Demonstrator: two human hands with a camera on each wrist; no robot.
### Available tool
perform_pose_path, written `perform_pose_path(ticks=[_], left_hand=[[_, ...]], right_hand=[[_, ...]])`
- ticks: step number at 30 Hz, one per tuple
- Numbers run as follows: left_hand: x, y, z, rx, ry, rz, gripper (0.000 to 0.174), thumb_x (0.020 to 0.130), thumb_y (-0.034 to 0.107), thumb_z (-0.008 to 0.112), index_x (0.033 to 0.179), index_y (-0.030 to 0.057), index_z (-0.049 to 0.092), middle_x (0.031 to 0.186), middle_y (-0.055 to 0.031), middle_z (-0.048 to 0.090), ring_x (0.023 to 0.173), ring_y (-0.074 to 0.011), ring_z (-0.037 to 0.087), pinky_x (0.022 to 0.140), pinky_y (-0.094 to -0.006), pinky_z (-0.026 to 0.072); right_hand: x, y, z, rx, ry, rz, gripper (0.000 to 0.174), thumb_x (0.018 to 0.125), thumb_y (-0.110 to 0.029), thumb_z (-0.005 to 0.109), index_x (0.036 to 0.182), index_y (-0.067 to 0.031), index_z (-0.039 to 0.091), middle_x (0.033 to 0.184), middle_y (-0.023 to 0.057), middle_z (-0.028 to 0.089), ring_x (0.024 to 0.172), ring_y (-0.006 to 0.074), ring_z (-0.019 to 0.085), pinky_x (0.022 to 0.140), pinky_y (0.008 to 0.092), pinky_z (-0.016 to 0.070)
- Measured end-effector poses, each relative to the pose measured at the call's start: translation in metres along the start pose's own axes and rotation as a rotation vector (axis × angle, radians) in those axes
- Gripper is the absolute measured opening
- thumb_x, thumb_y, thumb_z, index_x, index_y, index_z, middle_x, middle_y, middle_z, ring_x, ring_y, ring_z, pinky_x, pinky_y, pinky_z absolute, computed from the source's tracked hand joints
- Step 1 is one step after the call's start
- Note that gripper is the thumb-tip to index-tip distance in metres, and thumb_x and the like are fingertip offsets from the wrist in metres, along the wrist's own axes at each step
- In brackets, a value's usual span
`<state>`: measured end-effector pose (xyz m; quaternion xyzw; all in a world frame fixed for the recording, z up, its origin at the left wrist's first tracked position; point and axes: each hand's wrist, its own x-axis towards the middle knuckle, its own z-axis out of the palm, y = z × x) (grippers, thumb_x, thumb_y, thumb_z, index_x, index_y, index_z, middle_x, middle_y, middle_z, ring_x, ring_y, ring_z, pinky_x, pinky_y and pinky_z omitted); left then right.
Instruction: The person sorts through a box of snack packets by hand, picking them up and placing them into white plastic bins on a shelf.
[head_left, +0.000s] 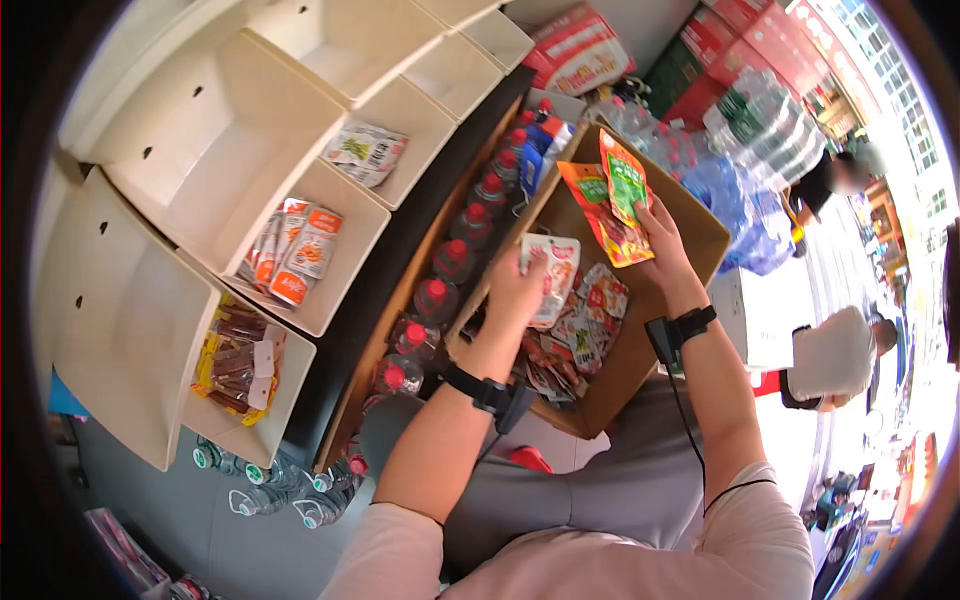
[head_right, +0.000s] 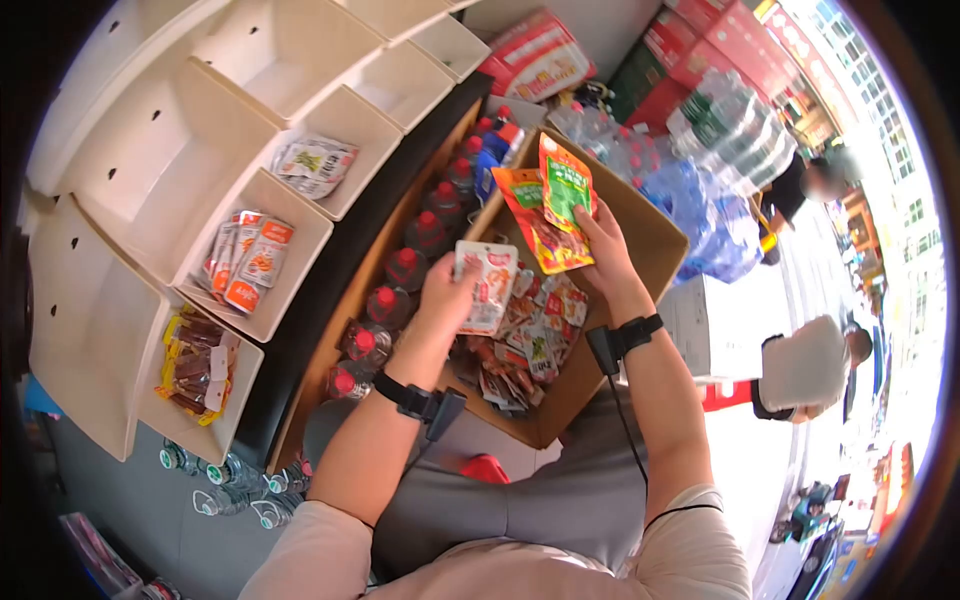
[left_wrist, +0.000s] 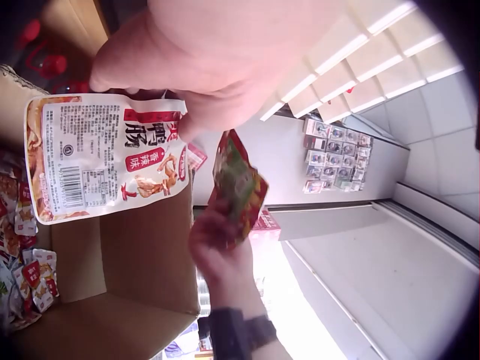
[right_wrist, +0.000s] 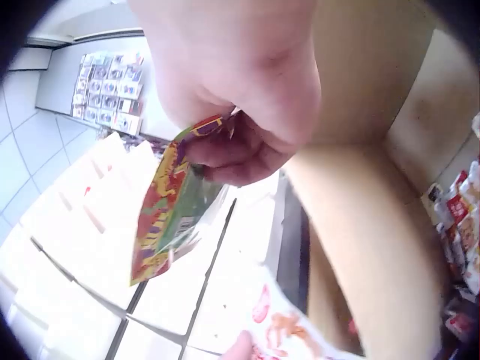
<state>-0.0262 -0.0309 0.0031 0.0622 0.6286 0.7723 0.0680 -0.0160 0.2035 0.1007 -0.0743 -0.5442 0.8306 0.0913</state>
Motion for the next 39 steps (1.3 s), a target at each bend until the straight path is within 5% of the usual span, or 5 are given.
perform_pose_path(ticks=[7,14,28,35,39], left_hand=[[0.004,0.004,0.0,-0.068,0.006,-0.047,0.025,0.098,0.019,0.062,0.105,-0.0045,0.065,0.094,-0.0198,0.072,0.09,-0.0288,0.07,0.08,-0.038,0.0509],[0.012,0.014,-0.011,-0.114,-0.001,-0.136,0.022,0.1,0.019,0.061,0.105,-0.0027,0.065,0.092,-0.0113,0.071,0.085,-0.0154,0.066,0.078,-0.033,0.0509],[0.011,0.035,-0.004,-0.649,-0.144,-0.441,0.03,0.105,0.027,0.055,0.127,0.0069,0.061,0.118,-0.0067,0.07,0.103,-0.0164,0.069,0.089,-0.034,0.0577],[0.007,0.032,0.011,-0.531,-0.197,-0.624,0.039,0.105,0.038,0.049,0.129,0.0073,0.058,0.121,-0.0083,0.068,0.108,-0.0184,0.065,0.097,-0.0375,0.0499],[0.005,0.024,0.021,-0.322,-0.203,-0.563,0.058,0.101,0.048,0.054,0.144,0.0096,0.047,0.137,-0.0087,0.059,0.118,-0.0194,0.059,0.101,-0.0386,0.0452]], right_hand=[[0.155,0.014,0.114,-0.178,-0.011,-0.229,0.035,0.1,-0.011,0.062,0.13,0.0014,0.047,0.121,0.0122,0.064,0.104,0.021,0.068,0.088,0.0362,0.0582],[0.248,0.039,0.153,-0.658,0.149,0.107,0.064,0.098,-0.027,0.064,0.149,-0.0007,0.036,0.12,0.0145,0.064,0.095,0.0245,0.07,0.077,0.034,0.0574],[-0.066,0.033,0.027,-0.578,-0.282,0.565,0.039,0.102,-0.028,0.062,0.127,0.0016,0.061,0.108,0.0045,0.072,0.091,0.0103,0.067,0.078,0.0264,0.0546],[-0.069,0.054,-0.015,-0.704,-0.189,0.181,0.026,0.096,-0.02,0.068,0.108,0.0035,0.07,0.083,0.0027,0.07,0.074,0.0073,0.059,0.067,0.0295,0.0513],[-0.072,0.035,-0.02,-1.081,-0.008,-0.12,0.034,0.092,-0.019,0.066,0.123,-0.0048,0.065,0.087,0.0154,0.073,0.077,0.0287,0.071,0.071,0.0394,0.0533]])
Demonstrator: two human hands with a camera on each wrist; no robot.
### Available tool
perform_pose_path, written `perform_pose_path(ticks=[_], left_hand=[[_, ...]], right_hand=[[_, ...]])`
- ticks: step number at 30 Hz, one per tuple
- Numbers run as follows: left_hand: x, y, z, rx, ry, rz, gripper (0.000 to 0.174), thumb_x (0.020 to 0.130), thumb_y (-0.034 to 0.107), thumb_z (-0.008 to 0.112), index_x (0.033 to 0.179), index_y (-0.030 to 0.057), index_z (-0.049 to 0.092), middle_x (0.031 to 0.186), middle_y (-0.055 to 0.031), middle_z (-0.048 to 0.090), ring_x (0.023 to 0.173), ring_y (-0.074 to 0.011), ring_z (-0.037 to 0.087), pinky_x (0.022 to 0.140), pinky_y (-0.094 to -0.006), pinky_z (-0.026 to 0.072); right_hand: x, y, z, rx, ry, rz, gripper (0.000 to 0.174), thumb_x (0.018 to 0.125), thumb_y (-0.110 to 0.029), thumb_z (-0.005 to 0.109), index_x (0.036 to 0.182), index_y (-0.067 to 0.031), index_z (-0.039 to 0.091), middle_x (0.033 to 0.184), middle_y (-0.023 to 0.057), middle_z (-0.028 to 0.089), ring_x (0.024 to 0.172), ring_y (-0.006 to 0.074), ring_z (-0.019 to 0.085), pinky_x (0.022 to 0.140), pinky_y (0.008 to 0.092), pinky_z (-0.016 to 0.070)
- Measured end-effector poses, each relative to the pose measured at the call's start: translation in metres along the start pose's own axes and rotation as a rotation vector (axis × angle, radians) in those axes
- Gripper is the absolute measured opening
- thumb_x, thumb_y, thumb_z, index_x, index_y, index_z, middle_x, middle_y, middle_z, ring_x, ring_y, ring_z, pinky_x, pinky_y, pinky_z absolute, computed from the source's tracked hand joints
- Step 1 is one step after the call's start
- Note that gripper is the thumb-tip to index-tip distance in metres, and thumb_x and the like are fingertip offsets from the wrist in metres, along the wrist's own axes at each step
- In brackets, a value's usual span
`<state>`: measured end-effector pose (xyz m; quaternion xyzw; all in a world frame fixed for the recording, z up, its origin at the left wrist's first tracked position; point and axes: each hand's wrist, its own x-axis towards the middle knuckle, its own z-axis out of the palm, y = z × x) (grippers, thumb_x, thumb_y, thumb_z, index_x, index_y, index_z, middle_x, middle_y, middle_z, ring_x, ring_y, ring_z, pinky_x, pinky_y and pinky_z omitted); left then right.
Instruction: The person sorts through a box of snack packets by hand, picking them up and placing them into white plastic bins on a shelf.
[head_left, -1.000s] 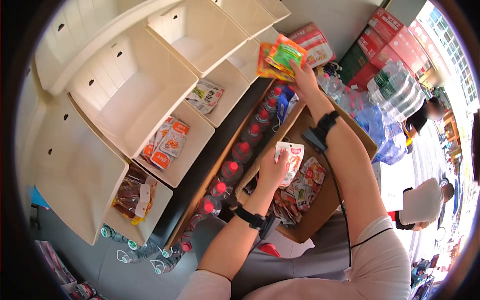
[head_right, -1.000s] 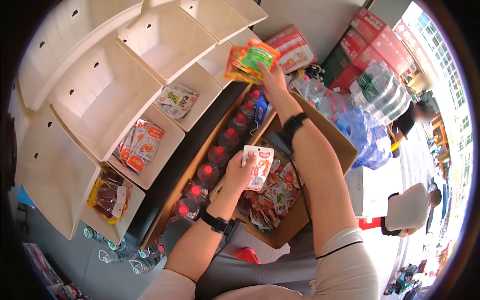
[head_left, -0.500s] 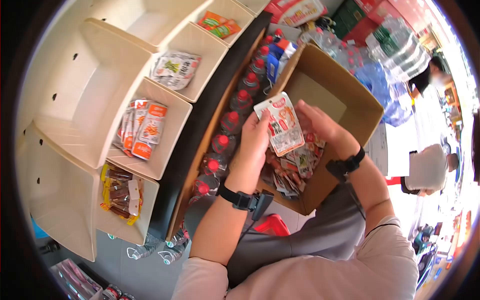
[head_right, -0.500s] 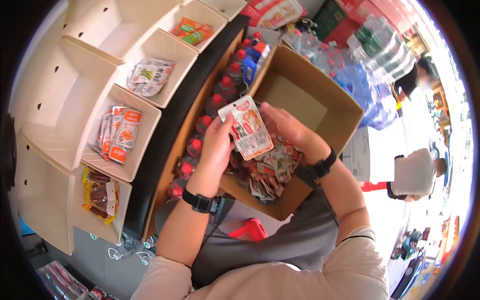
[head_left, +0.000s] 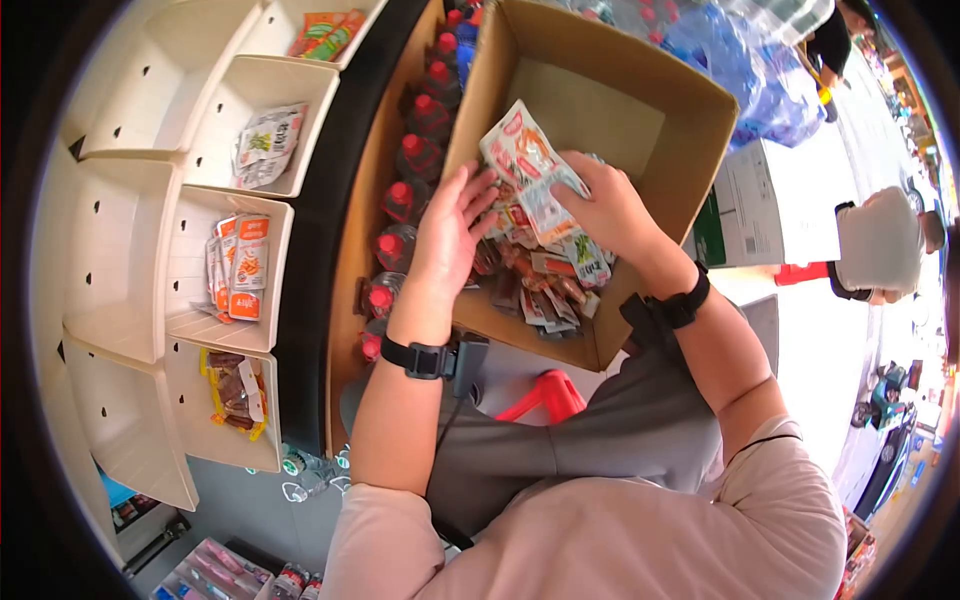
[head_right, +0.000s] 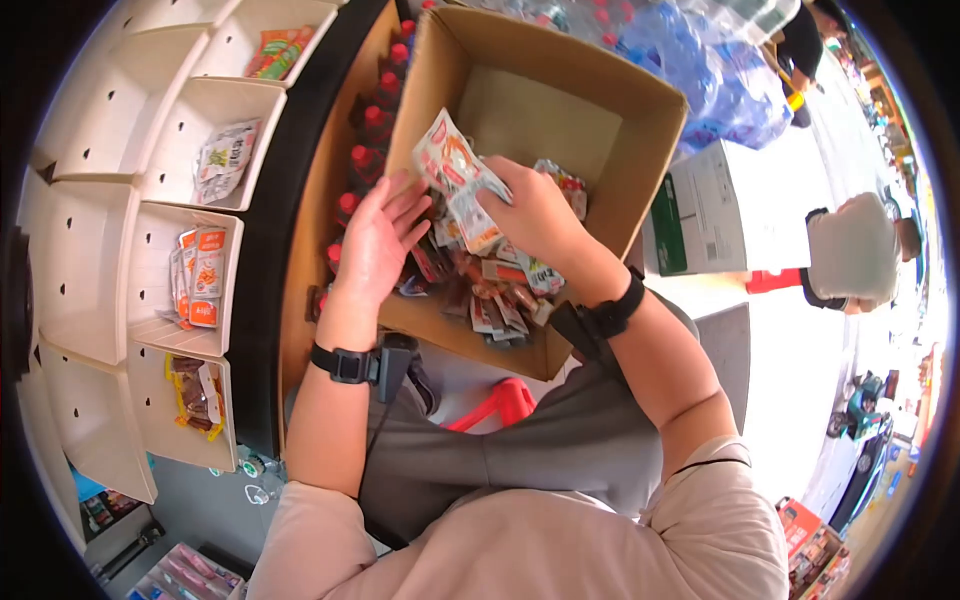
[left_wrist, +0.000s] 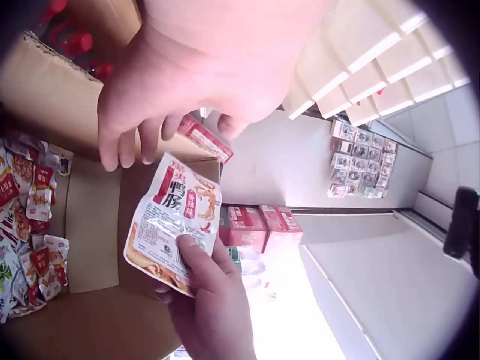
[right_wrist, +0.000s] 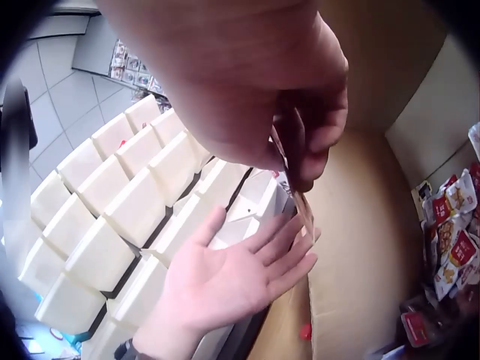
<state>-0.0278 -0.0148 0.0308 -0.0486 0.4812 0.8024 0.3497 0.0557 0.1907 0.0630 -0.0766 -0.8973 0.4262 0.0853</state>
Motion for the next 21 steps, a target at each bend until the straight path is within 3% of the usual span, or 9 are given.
perform_pose_path(ticks=[1,4,7,10,12,14,16,19,21], left_hand=[[-0.001,-0.001,0.005,0.005,0.0,-0.02,0.063,0.099,0.05,0.058,0.146,0.0115,0.043,0.141,-0.0085,0.057,0.12,-0.0211,0.058,0.099,-0.0394,0.0469],[0.0,-0.009,0.021,-0.12,-0.164,-0.142,0.06,0.098,0.045,0.063,0.144,0.0127,0.043,0.14,-0.0063,0.055,0.113,-0.0184,0.059,0.093,-0.039,0.0503],[0.005,-0.017,0.036,-0.078,-0.084,-0.045,0.053,0.098,0.032,0.064,0.14,0.0042,0.046,0.138,-0.0131,0.058,0.113,-0.0231,0.063,0.094,-0.0433,0.0538],[0.026,-0.029,0.018,-0.122,-0.017,0.042,0.038,0.102,0.012,0.053,0.137,-0.0014,0.048,0.129,-0.0151,0.064,0.11,-0.0258,0.066,0.094,-0.0419,0.055],[0.032,-0.026,0.015,-0.052,0.058,0.093,0.039,0.105,0.012,0.048,0.142,-0.0009,0.044,0.135,-0.0166,0.061,0.119,-0.0303,0.063,0.1,-0.0451,0.0528],[0.032,-0.023,0.019,0.002,0.167,0.19,0.037,0.105,0.009,0.047,0.141,-0.0025,0.045,0.134,-0.0181,0.061,0.114,-0.0317,0.065,0.099,-0.0457,0.0538],[0.034,-0.024,0.017,0.035,0.181,0.23,0.037,0.104,0.007,0.05,0.139,-0.0018,0.047,0.132,-0.018,0.062,0.114,-0.0286,0.065,0.099,-0.0441,0.054],[0.041,-0.029,0.012,0.099,0.151,0.234,0.05,0.1,0.008,0.061,0.144,-0.0028,0.04,0.138,-0.0165,0.057,0.119,-0.0259,0.061,0.102,-0.0365,0.0493],[0.043,-0.035,0.014,0.195,0.105,0.213,0.072,0.094,0.01,0.07,0.151,-0.002,0.026,0.144,-0.018,0.051,0.128,-0.0247,0.054,0.107,-0.0347,0.0433]], right_hand=[[-0.001,-0.004,-0.002,-0.041,-0.019,0.067,0.04,0.091,-0.024,0.064,0.129,-0.0078,0.062,0.094,0.0198,0.072,0.084,0.0367,0.07,0.075,0.0428,0.0543],[-0.009,-0.024,-0.006,0.048,-0.31,-0.01,0.039,0.096,-0.025,0.063,0.131,-0.0068,0.062,0.104,0.0176,0.071,0.096,0.0319,0.07,0.086,0.0387,0.0538],[-0.016,-0.002,0.002,-0.016,-0.319,-0.22,0.04,0.098,-0.03,0.061,0.13,-0.0062,0.062,0.104,0.018,0.07,0.096,0.0309,0.068,0.085,0.0391,0.0536],[-0.007,0.007,-0.016,-0.057,-0.27,-0.128,0.04,0.098,-0.032,0.062,0.127,-0.0048,0.063,0.104,0.018,0.069,0.095,0.03,0.067,0.083,0.0394,0.0534],[-0.001,0.021,-0.021,-0.072,-0.126,-0.091,0.036,0.097,-0.029,0.063,0.122,-0.0038,0.064,0.099,0.0154,0.07,0.087,0.029,0.068,0.079,0.039,0.0534],[-0.002,0.027,-0.03,-0.114,-0.147,0.072,0.033,0.093,-0.029,0.061,0.114,-0.0041,0.067,0.097,0.0151,0.073,0.092,0.0334,0.07,0.083,0.0429,0.0551],[-0.004,0.046,-0.031,-0.172,-0.185,0.105,0.032,0.094,-0.027,0.062,0.118,-0.0061,0.066,0.096,0.0134,0.073,0.089,0.0314,0.069,0.081,0.0407,0.0545],[-0.004,0.055,-0.032,-0.252,-0.221,0.132,0.033,0.094,-0.027,0.062,0.12,-0.0082,0.065,0.096,0.0128,0.073,0.088,0.0311,0.069,0.081,0.0401,0.0546],[-0.005,0.057,-0.033,-0.288,-0.233,0.149,0.033,0.094,-0.028,0.061,0.12,-0.0087,0.065,0.096,0.0131,0.074,0.089,0.0316,0.07,0.082,0.0408,0.0549]])
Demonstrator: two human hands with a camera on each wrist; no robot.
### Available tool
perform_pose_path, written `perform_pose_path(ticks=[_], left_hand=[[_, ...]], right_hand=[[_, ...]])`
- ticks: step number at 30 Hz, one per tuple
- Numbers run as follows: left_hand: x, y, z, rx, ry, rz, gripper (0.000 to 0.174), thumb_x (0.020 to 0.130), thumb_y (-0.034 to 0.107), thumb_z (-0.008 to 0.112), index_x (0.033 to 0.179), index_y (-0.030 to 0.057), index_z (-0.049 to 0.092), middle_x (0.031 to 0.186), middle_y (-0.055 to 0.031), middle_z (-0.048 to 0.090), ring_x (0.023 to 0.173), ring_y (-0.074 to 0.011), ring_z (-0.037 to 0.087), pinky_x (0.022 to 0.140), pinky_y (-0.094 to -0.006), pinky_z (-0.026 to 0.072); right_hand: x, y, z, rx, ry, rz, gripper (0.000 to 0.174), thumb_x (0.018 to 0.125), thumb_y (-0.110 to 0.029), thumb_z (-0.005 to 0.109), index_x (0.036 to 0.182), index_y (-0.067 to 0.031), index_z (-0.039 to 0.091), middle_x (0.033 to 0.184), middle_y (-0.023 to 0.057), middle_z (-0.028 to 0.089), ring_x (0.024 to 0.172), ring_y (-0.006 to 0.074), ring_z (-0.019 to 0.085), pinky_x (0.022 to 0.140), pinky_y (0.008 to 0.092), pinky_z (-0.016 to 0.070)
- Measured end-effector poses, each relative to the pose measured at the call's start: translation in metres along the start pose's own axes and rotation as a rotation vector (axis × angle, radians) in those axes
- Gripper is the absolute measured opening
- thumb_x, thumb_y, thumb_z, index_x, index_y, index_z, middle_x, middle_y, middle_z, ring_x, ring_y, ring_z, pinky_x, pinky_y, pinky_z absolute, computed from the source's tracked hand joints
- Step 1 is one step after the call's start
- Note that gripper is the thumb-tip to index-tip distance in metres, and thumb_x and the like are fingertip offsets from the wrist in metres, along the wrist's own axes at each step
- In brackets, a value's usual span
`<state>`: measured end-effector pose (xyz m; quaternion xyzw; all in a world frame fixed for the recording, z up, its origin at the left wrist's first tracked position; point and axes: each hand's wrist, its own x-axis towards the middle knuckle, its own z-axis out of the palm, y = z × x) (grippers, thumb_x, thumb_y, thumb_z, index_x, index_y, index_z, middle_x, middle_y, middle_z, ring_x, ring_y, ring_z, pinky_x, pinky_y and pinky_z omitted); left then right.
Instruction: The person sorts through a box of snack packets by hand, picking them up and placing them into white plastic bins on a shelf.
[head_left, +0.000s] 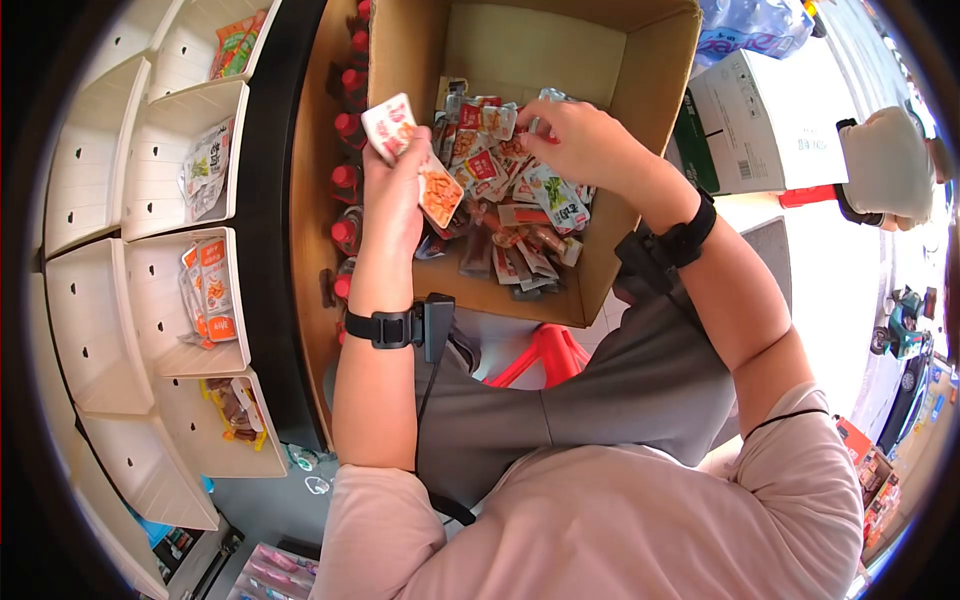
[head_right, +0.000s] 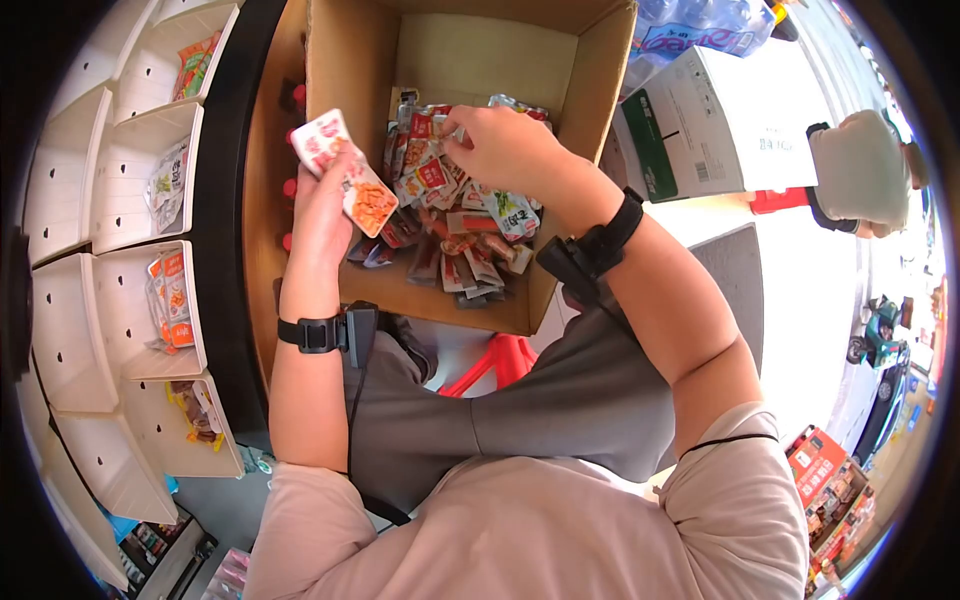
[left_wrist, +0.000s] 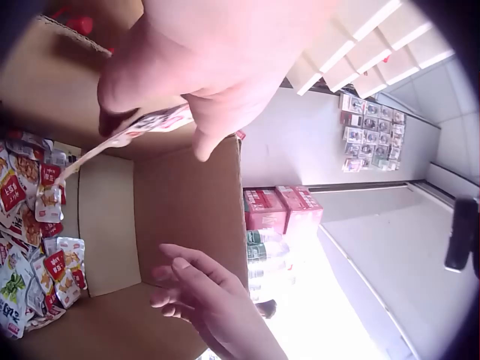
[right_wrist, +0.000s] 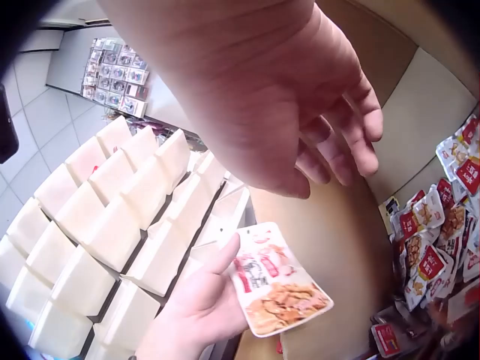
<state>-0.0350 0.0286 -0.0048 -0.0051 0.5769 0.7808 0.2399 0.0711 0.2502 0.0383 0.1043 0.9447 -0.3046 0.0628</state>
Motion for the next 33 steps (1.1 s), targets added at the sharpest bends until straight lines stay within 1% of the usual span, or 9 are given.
perform_pose_path(ticks=[2,3,9,14,17,23,24,27,33], left_hand=[[0.003,-0.008,-0.002,0.162,0.062,-0.063,0.111,0.084,0.011,0.082,0.157,-0.0003,0.0,0.154,-0.022,0.037,0.141,-0.0236,0.038,0.115,-0.0356,0.0325],[0.003,-0.007,-0.002,0.233,0.03,0.015,0.115,0.084,0.012,0.082,0.158,-0.0005,-0.005,0.157,-0.0244,0.031,0.144,-0.0281,0.034,0.118,-0.0366,0.0274],[0.001,0.005,0.001,0.31,0.147,-0.061,0.092,0.09,0.023,0.075,0.155,-0.0008,0.015,0.154,-0.0228,0.035,0.143,-0.0272,0.035,0.118,-0.0377,0.0256],[0.003,0.008,-0.012,0.206,0.123,-0.064,0.071,0.091,0.031,0.07,0.149,0.0065,0.037,0.148,-0.0139,0.043,0.14,-0.026,0.038,0.115,-0.0411,0.0281],[0.002,0.008,-0.016,0.159,0.129,-0.045,0.066,0.092,0.03,0.069,0.147,0.0062,0.042,0.145,-0.0128,0.045,0.137,-0.0262,0.041,0.113,-0.0409,0.0308],[-0.012,0.022,-0.022,0.088,0.13,-0.049,0.065,0.091,0.029,0.069,0.146,0.006,0.043,0.136,-0.0087,0.051,0.127,-0.0215,0.048,0.104,-0.0375,0.0361],[-0.016,0.028,-0.022,0.085,0.125,-0.058,0.065,0.091,0.029,0.069,0.146,0.0058,0.043,0.135,-0.0085,0.052,0.126,-0.0212,0.049,0.104,-0.0373,0.0364],[-0.018,0.033,-0.029,0.074,0.117,-0.067,0.063,0.091,0.025,0.069,0.145,0.0052,0.044,0.132,-0.008,0.053,0.119,-0.0192,0.054,0.098,-0.0353,0.0402],[-0.019,0.037,-0.035,0.04,0.131,-0.059,0.059,0.09,0.02,0.068,0.143,0.0051,0.045,0.126,-0.0081,0.058,0.11,-0.0183,0.059,0.091,-0.0332,0.0435]], right_hand=[[0.002,0.003,0.0,-0.022,-0.009,0.026,0.033,0.093,-0.029,0.061,0.119,-0.0088,0.066,0.097,0.0136,0.074,0.09,0.0319,0.07,0.082,0.0415,0.055],[0.003,0.006,0.002,-0.03,-0.03,0.025,0.034,0.093,-0.031,0.06,0.119,-0.009,0.066,0.096,0.0138,0.074,0.089,0.0323,0.07,0.082,0.0418,0.055],[0.0,0.005,0.042,-0.115,-0.325,0.117,0.038,0.091,-0.036,0.058,0.113,-0.0066,0.069,0.102,0.018,0.073,0.097,0.0383,0.069,0.086,0.0453,0.0553],[-0.022,0.026,0.132,0.057,-0.57,0.374,0.06,0.083,-0.055,0.066,0.114,-0.0036,0.069,0.107,0.0198,0.072,0.103,0.0361,0.068,0.092,0.0414,0.0533],[-0.043,0.074,0.223,0.092,-0.546,0.322,0.076,0.075,-0.063,0.07,0.118,-0.0004,0.068,0.117,0.0183,0.069,0.109,0.032,0.066,0.095,0.0385,0.0515],[-0.018,0.029,0.231,-0.13,-0.845,0.527,0.098,0.07,-0.055,0.079,0.14,0.0074,0.05,0.128,0.0205,0.065,0.116,0.0287,0.063,0.099,0.0392,0.0496],[-0.014,0.028,0.232,-0.121,-0.871,0.578,0.108,0.073,-0.049,0.079,0.153,0.0039,0.031,0.134,0.0261,0.059,0.123,0.0337,0.06,0.103,0.042,0.0477],[-0.016,0.056,0.278,-0.313,-0.734,0.662,0.113,0.074,-0.046,0.077,0.156,0.0029,0.018,0.144,0.0318,0.047,0.128,0.0403,0.055,0.106,0.0448,0.0461],[-0.029,0.014,0.227,-0.261,-0.74,0.649,0.118,0.075,-0.043,0.074,0.156,0.0054,0.003,0.153,0.0359,0.03,0.134,0.0444,0.048,0.11,0.0482,0.043]])
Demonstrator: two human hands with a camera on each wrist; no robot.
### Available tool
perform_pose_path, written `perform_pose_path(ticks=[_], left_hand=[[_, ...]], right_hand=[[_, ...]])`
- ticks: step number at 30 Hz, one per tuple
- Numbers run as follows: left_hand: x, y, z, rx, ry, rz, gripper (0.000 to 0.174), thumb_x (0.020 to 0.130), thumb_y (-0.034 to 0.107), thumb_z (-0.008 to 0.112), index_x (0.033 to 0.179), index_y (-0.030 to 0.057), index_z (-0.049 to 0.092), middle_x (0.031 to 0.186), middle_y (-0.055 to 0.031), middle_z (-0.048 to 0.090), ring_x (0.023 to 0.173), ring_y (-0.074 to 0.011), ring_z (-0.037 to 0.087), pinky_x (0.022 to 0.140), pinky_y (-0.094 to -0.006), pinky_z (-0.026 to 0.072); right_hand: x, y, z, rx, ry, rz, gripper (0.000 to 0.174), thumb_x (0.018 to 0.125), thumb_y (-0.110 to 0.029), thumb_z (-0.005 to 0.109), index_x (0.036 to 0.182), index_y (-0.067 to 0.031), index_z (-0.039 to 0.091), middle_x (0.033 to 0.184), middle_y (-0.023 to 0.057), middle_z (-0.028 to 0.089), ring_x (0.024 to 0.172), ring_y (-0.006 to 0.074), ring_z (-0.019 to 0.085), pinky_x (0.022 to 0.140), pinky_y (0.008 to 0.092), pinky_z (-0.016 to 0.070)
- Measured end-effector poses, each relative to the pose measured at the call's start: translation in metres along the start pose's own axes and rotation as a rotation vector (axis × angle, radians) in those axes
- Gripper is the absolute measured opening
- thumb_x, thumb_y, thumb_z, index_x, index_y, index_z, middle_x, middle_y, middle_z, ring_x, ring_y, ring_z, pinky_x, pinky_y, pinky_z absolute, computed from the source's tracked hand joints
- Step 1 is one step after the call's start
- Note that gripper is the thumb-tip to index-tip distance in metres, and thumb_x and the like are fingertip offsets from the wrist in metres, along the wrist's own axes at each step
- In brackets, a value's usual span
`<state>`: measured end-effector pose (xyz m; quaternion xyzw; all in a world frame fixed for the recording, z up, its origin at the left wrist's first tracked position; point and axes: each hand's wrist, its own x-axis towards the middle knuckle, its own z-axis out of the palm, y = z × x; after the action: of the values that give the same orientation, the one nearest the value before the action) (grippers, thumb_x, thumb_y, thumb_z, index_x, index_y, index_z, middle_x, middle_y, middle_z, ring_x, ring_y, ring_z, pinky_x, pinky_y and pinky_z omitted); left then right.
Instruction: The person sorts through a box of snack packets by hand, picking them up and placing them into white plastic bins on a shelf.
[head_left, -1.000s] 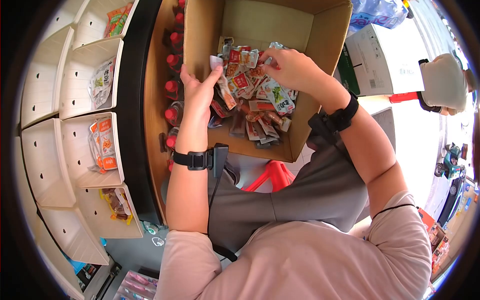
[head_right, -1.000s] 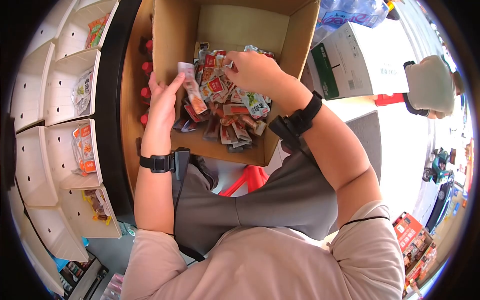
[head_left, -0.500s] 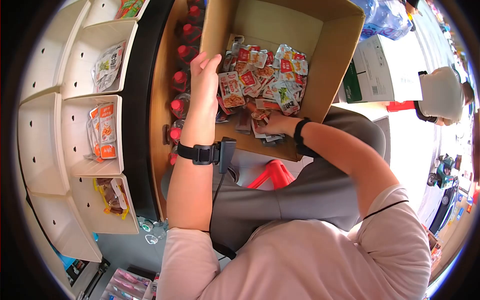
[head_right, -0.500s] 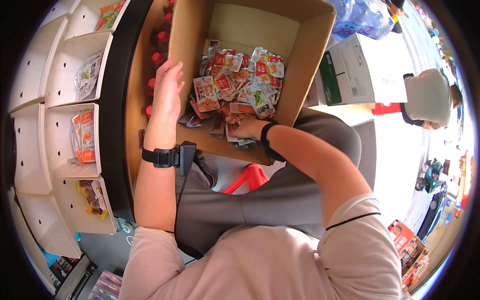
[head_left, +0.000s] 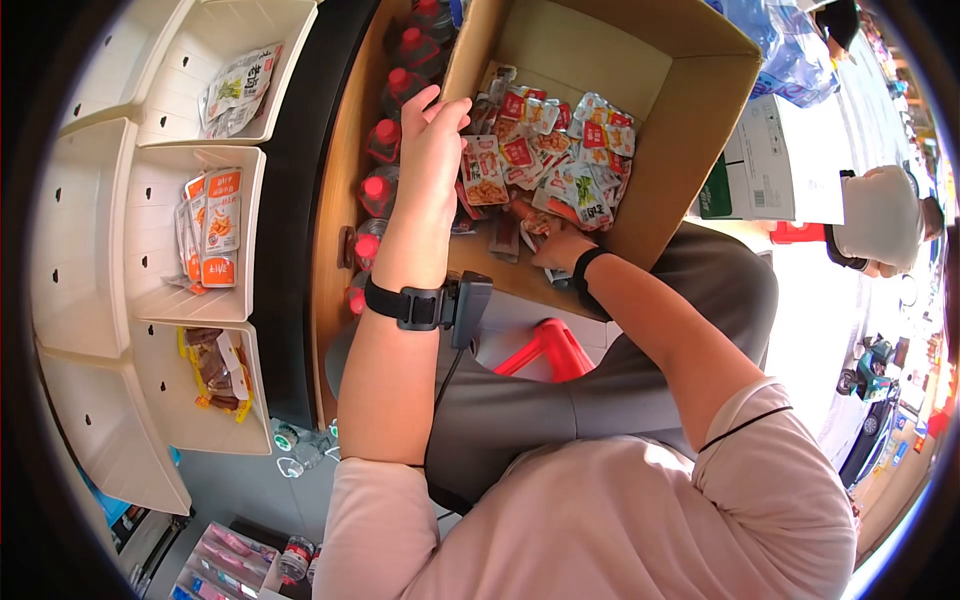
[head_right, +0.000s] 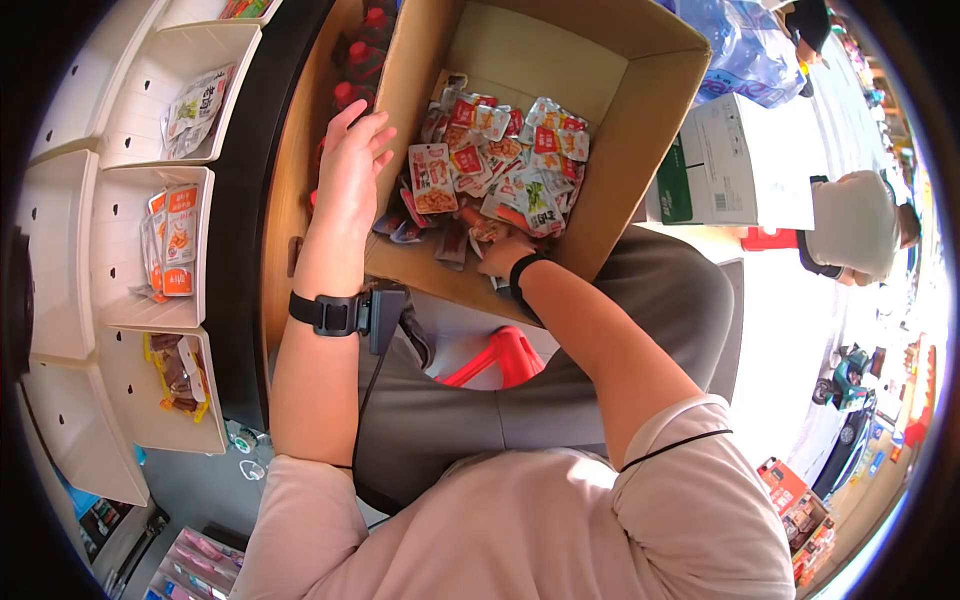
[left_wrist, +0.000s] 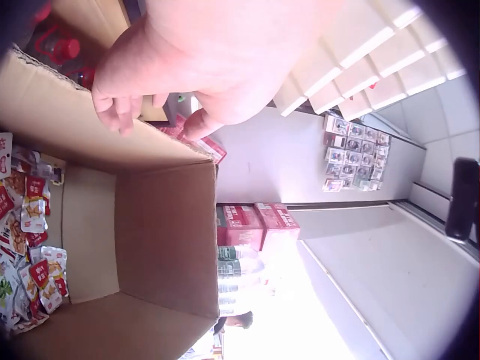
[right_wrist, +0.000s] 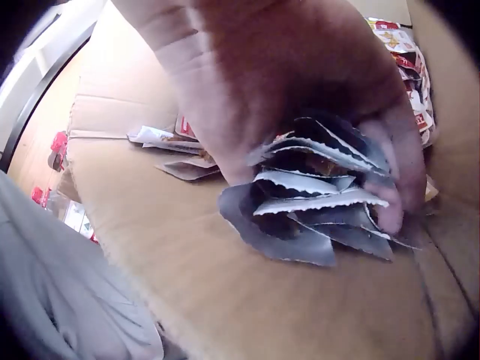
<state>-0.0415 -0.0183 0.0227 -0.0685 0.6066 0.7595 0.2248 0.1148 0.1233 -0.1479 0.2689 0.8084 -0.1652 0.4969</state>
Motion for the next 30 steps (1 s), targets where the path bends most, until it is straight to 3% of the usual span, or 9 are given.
perform_pose_path(ticks=[9,13,15,18,19,22,23,26,30], left_hand=[[-0.005,0.003,-0.003,-0.023,-0.019,-0.016,0.059,0.09,0.018,0.067,0.143,0.0051,0.044,0.124,-0.009,0.059,0.107,-0.0191,0.062,0.087,-0.033,0.0445],[-0.005,0.007,-0.006,-0.045,-0.011,-0.004,0.059,0.09,0.017,0.067,0.143,0.0053,0.044,0.123,-0.0092,0.059,0.103,-0.0192,0.063,0.085,-0.033,0.0447],[-0.009,0.007,-0.006,-0.054,-0.006,0.001,0.058,0.09,0.017,0.067,0.142,0.0052,0.044,0.122,-0.0092,0.059,0.101,-0.0188,0.063,0.084,-0.033,0.0447],[-0.014,0.008,-0.007,-0.041,-0.009,-0.007,0.058,0.09,0.017,0.066,0.142,0.0049,0.044,0.122,-0.0093,0.059,0.1,-0.0188,0.064,0.084,-0.0328,0.0446],[-0.014,0.009,-0.008,-0.038,-0.008,-0.001,0.058,0.09,0.017,0.066,0.142,0.0048,0.044,0.122,-0.0094,0.059,0.1,-0.0188,0.064,0.084,-0.0327,0.0446],[-0.013,0.009,-0.012,-0.028,-0.001,0.0,0.058,0.09,0.017,0.066,0.142,0.0046,0.044,0.123,-0.0097,0.059,0.099,-0.0188,0.064,0.083,-0.0326,0.0445],[-0.013,0.009,-0.012,-0.025,-0.001,0.0,0.058,0.09,0.017,0.065,0.142,0.0045,0.044,0.123,-0.0098,0.059,0.099,-0.0188,0.065,0.083,-0.0326,0.0445],[-0.016,0.011,-0.013,-0.028,-0.009,0.005,0.057,0.09,0.017,0.066,0.141,0.0039,0.046,0.123,-0.0099,0.059,0.098,-0.0188,0.065,0.083,-0.0324,0.0444],[-0.015,0.01,-0.012,-0.035,-0.015,0.009,0.056,0.09,0.017,0.066,0.14,0.004,0.047,0.122,-0.01,0.059,0.098,-0.0189,0.065,0.082,-0.0321,0.0443]], right_hand=[[0.021,-0.003,0.011,0.014,0.002,0.095,0.125,0.077,-0.038,0.075,0.155,0.0067,-0.012,0.156,0.0394,0.018,0.14,0.0489,0.039,0.112,0.0488,0.0404],[0.021,0.008,0.01,-0.074,0.015,-0.012,0.126,0.077,-0.036,0.076,0.155,0.0066,-0.013,0.157,0.0405,0.015,0.141,0.049,0.037,0.114,0.0488,0.0387],[0.03,0.014,0.019,-0.079,0.093,0.014,0.126,0.077,-0.036,0.076,0.155,0.0064,-0.013,0.157,0.0408,0.015,0.141,0.0492,0.037,0.114,0.0486,0.0381],[0.029,0.015,0.015,-0.076,0.053,0.008,0.124,0.077,-0.037,0.075,0.155,0.0067,-0.011,0.157,0.041,0.01,0.141,0.0504,0.035,0.115,0.0473,0.037],[0.023,0.018,0.023,-0.18,0.284,-0.034,0.119,0.077,-0.037,0.074,0.155,0.0079,-0.004,0.154,0.0401,0.025,0.137,0.0459,0.044,0.111,0.0464,0.0411],[0.027,0.037,-0.019,0.012,-0.026,-0.182,0.113,0.076,-0.038,0.074,0.158,-0.0009,0.006,0.144,0.0343,0.047,0.127,0.0397,0.056,0.102,0.0467,0.0466],[0.014,0.039,-0.033,-0.034,0.025,-0.206,0.099,0.077,-0.04,0.073,0.157,-0.0113,0.021,0.125,0.0261,0.065,0.113,0.0352,0.065,0.093,0.0454,0.0496],[0.039,0.07,-0.047,-0.004,0.006,-0.375,0.087,0.078,-0.041,0.072,0.152,-0.0167,0.032,0.12,0.023,0.067,0.109,0.035,0.065,0.091,0.0431,0.0504],[0.024,0.057,-0.038,0.067,0.023,-0.271,0.087,0.078,-0.04,0.074,0.151,-0.0146,0.035,0.128,0.0231,0.062,0.114,0.036,0.063,0.096,0.0435,0.0496]])
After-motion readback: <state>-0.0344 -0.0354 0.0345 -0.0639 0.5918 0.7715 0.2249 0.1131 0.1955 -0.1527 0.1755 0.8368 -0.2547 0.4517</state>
